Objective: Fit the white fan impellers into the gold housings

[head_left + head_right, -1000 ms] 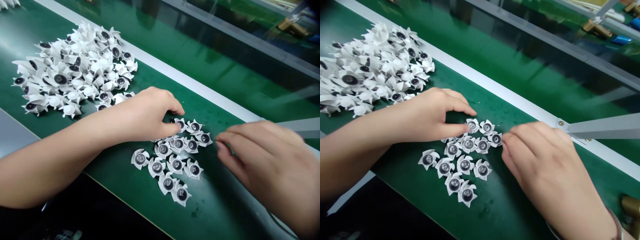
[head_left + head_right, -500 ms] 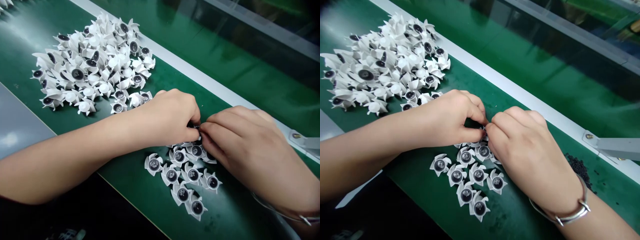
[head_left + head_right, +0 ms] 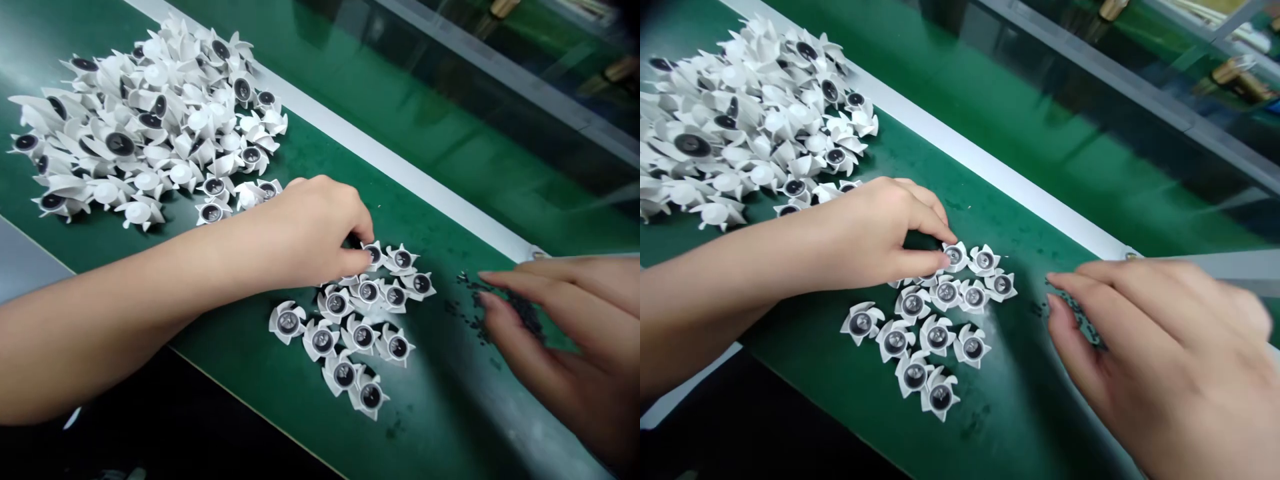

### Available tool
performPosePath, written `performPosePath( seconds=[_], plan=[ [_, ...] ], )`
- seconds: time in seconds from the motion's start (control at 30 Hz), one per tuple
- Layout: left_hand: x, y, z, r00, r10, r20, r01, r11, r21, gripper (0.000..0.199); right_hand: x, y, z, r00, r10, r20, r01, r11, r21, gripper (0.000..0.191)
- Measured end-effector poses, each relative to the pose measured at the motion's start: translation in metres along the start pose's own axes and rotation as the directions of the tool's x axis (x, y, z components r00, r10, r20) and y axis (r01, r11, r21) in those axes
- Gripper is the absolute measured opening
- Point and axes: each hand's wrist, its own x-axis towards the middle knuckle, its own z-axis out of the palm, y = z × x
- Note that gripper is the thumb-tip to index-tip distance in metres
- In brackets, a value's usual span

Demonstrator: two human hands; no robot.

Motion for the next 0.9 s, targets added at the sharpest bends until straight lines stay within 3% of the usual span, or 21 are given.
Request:
performPosePath(
  seconds=[0.13, 0.23, 0.3, 0.5, 0.73, 0.9],
  plan=[
    [-0.001, 0.002, 0.003, 0.999, -0.048, -0.009, 0.048, 0.997, 0.055, 0.051, -0.029, -0.015, 0.000, 0.997, 0.060, 0.053, -0.059, 0.998, -0.018, 0.018],
    [-0.002, 0.002, 0.004, 1.000, -0.020, -0.007, 0.020, 0.995, 0.095, 0.055, -0.031, -0.040, 0.006, 0.983, 0.173, 0.056, -0.173, 0.985, -0.007, 0.009],
    [-0.003, 0.001, 0.004, 1.000, -0.014, 0.018, 0.013, 0.996, 0.087, 0.057, -0.029, -0.049, 0.010, 0.979, 0.185, 0.080, -0.186, 0.982, 0.008, 0.008],
    [-0.006, 0.007, 0.003, 0.999, -0.033, 0.034, 0.031, 0.998, 0.048, 0.064, -0.017, -0.048, 0.012, 0.984, 0.073, 0.162, -0.064, 0.996, -0.057, 0.010],
    [-0.007, 0.020, 0.018, 0.998, 0.060, -0.021, -0.059, 0.998, 0.036, 0.065, 0.008, -0.049, 0.006, 0.954, -0.092, 0.287, 0.154, 0.968, -0.200, 0.034],
    [-0.008, 0.018, 0.020, 0.995, 0.095, -0.003, -0.095, 0.995, 0.030, 0.048, 0.013, -0.055, 0.010, 0.988, 0.047, 0.145, -0.036, 0.996, -0.076, 0.015]
  ],
)
